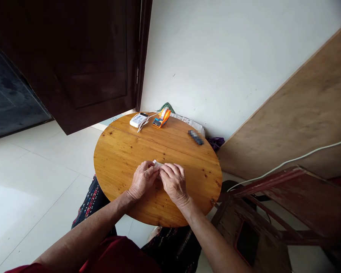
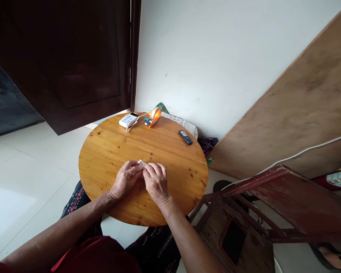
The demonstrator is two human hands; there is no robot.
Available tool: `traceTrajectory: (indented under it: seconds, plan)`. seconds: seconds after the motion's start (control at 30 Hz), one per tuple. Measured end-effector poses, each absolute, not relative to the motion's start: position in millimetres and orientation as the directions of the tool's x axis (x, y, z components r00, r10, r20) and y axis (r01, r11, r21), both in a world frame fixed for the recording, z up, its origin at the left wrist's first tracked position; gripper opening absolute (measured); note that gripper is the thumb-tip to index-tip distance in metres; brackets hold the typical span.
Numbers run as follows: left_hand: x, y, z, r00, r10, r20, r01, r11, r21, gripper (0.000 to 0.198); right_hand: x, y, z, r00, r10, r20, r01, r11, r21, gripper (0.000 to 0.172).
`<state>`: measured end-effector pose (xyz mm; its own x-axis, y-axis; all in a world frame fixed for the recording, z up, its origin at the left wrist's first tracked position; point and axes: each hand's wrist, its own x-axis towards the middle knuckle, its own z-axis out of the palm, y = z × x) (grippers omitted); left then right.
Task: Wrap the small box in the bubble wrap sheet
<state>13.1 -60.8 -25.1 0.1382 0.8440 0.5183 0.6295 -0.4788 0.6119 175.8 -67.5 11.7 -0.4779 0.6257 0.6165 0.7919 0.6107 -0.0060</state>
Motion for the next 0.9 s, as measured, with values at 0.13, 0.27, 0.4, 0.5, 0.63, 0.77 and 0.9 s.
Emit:
traceTrajectory:
  seconds: [0.13,0.27,0.4,0.5,0.63,0.77,0.9]
  plan:
    - [14.6,-61.2,-24.7,0.127,0.841,0.527,0.649,-0.472,0.596,0.019,176.4,-75.7,18.8,-0.380,0.648,0.660,0.789,0.599,-0.134,0.009]
    - [17.6,-63.2,-19.3,0.130,0.838,0.529,0.655,-0.473,0.588,0.020,184.3,-90.4,26.0,-0.228,0.669,0.707,0.803,0.540,-0.253,0.006]
    - [15.2,-67.1,-11.0,0.150,0.803,0.576,0.638,-0.524,0.564,0.023,195.7,-100.7,23.0,-0.155,0.682,0.715,0.819,0.494,-0.293,0.012]
    - [5.1,-75.3,-7.3,0.165,0.770,0.616,0.615,-0.569,0.546,0.025,201.0,-105.7,18.0,-0.128,0.687,0.715,0.823,0.476,-0.310,0.013]
    - [-14.8,-95.8,-13.6,0.179,0.773,0.608,0.615,-0.571,0.544,0.026,202.9,-110.3,11.0,-0.102,0.695,0.711,0.811,0.472,-0.346,0.013]
    - [-25.4,-112.5,-25.0,0.177,0.770,0.613,0.627,-0.569,0.533,0.024,199.0,-112.6,3.4,-0.093,0.706,0.702,0.794,0.478,-0.376,0.013]
    - [-22.4,-112.4,-26.0,0.167,0.777,0.607,0.642,-0.553,0.532,0.024,192.0,-113.2,0.7,-0.060,0.727,0.684,0.778,0.464,-0.424,0.012]
